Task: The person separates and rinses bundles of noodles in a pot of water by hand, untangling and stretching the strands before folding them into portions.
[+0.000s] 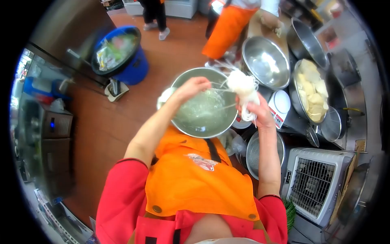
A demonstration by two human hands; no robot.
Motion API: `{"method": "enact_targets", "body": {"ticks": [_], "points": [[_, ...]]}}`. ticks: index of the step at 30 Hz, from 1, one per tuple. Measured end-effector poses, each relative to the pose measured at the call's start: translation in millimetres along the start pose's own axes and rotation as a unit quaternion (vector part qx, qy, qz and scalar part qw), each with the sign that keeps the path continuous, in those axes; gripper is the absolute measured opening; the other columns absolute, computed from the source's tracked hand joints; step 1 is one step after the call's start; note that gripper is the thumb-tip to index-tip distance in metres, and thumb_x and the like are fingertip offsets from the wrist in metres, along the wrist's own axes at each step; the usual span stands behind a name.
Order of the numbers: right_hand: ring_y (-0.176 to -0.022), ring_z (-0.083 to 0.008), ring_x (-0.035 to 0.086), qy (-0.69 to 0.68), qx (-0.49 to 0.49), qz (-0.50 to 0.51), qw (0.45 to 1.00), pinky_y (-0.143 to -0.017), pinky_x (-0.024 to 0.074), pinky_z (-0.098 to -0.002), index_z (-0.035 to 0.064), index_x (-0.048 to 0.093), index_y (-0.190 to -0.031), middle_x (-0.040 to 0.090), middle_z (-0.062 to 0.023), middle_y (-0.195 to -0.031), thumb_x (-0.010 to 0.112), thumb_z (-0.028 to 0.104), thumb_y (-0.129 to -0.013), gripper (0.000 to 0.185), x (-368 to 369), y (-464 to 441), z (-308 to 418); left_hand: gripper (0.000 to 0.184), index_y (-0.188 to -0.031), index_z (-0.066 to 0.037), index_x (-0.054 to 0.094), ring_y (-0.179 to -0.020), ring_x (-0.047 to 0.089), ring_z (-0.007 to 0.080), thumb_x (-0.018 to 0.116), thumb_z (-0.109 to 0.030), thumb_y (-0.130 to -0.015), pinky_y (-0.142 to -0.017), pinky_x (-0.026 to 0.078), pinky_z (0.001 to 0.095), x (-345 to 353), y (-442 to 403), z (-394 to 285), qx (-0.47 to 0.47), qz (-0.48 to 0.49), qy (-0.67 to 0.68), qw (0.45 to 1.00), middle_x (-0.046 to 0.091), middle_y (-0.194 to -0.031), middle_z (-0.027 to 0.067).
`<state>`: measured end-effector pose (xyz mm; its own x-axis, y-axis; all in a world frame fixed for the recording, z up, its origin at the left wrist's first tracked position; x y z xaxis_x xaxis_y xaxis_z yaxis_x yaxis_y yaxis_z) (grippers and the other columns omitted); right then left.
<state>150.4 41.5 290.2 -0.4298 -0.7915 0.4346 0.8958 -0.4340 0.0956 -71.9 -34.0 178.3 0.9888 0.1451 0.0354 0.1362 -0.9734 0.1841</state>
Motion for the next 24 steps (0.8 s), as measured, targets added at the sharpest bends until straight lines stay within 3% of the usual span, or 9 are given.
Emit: {"method": "enact_targets", "body": {"ticks": [2,6,9,13,16,19,24], "points": [[-0.082,-0.0169,0.062,0.023,-0.013,0.008,1.0,-0.073,0.0505,-0.0289,-0.0032,0.049,-0.118,0.062,-0.0115,-0.099,0.068,0.016,-0.078,0.048,-2.6,-3.6,13.1,0.02,-0.093,-0.006,0.064,-0.083,0.051,0.0096,0.056,-0.024,-0.089,-0.08,0.041,0.0261,-12.9,-8.9,27.8,-0.018,-0.017,-0.024,0.999,0.06,-0.085,-0.0016],[-0.08,-0.0166,0.061,0.058,-0.014,0.002,0.998,-0.072,0.0497,-0.0286,-0.0052,0.05,-0.116,0.061,-0.0117,-0.098,0.066,0.016,-0.08,0.045,-1.7,-11.6,25.2,0.02,-0.092,-0.005,0.064,-0.081,0.051,0.0106,0.056,-0.024,-0.09,-0.079,0.042,0.0262,2.2,-4.8,31.6,0.01,0.016,0.042,0.999,0.059,-0.082,-0.0009],[-0.08,-0.0174,0.061,0.037,-0.017,0.007,0.999,-0.072,0.0502,-0.0296,-0.0057,0.049,-0.115,0.061,-0.0128,-0.098,0.066,0.016,-0.08,0.044,2.3,-16.4,32.9,0.014,-0.091,-0.005,0.061,-0.076,0.048,0.0068,0.055,-0.019,-0.092,-0.075,0.04,0.0222,8.9,-6.8,44.7,0.0,0.043,0.0,0.999,0.057,-0.082,-0.0038],[-0.08,-0.0186,0.061,0.032,-0.014,-0.001,0.999,-0.07,0.0508,-0.0304,-0.0062,0.049,-0.115,0.061,-0.0139,-0.098,0.065,0.015,-0.08,0.044,6.2,-18.8,42.7,0.016,-0.089,-0.005,0.062,-0.074,0.049,0.0074,0.054,-0.019,-0.091,-0.071,0.041,0.0234,7.9,-5.9,46.8,0.003,0.039,-0.071,0.997,0.057,-0.078,-0.0039],[-0.077,-0.0193,0.062,0.047,-0.023,-0.022,0.998,-0.067,0.0511,-0.0297,-0.0065,0.049,-0.114,0.061,-0.0146,-0.097,0.066,0.014,-0.078,0.045,8.2,-17.1,56.7,0.018,-0.089,-0.005,0.062,-0.074,0.05,0.0085,0.053,-0.02,-0.091,-0.07,0.042,0.025,-2.2,2.6,38.8,-0.035,0.028,-0.211,0.977,0.058,-0.078,-0.0023],[-0.075,-0.0199,0.062,0.05,-0.032,-0.03,0.998,-0.064,0.0512,-0.0295,-0.0065,0.05,-0.114,0.061,-0.0152,-0.095,0.067,0.014,-0.077,0.046,5.7,-17.4,67.0,0.019,-0.089,-0.005,0.062,-0.073,0.05,0.01,0.052,-0.021,-0.091,-0.07,0.043,0.026,-7.5,-0.1,76.6,-0.038,0.019,-0.136,0.99,0.058,-0.076,-0.0007],[-0.074,-0.0194,0.062,0.069,-0.044,-0.021,0.996,-0.062,0.0507,-0.0286,-0.0067,0.05,-0.114,0.061,-0.015,-0.094,0.067,0.016,-0.076,0.048,11.5,-17.9,83.2,0.021,-0.091,-0.007,0.066,-0.073,0.057,0.0161,0.055,-0.024,-0.087,-0.069,0.046,0.032,-11.5,2.2,107.1,-0.045,0.003,-0.168,0.985,0.063,-0.076,0.0057]]}}
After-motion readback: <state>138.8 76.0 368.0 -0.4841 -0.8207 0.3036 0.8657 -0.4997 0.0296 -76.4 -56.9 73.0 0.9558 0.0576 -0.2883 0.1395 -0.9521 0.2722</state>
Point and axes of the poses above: each hand's wrist, its own y-axis away from the middle knuckle, its own x-axis out of the palm, z = x × y, the point moved 4 cm from there along -y, towards the middle knuckle
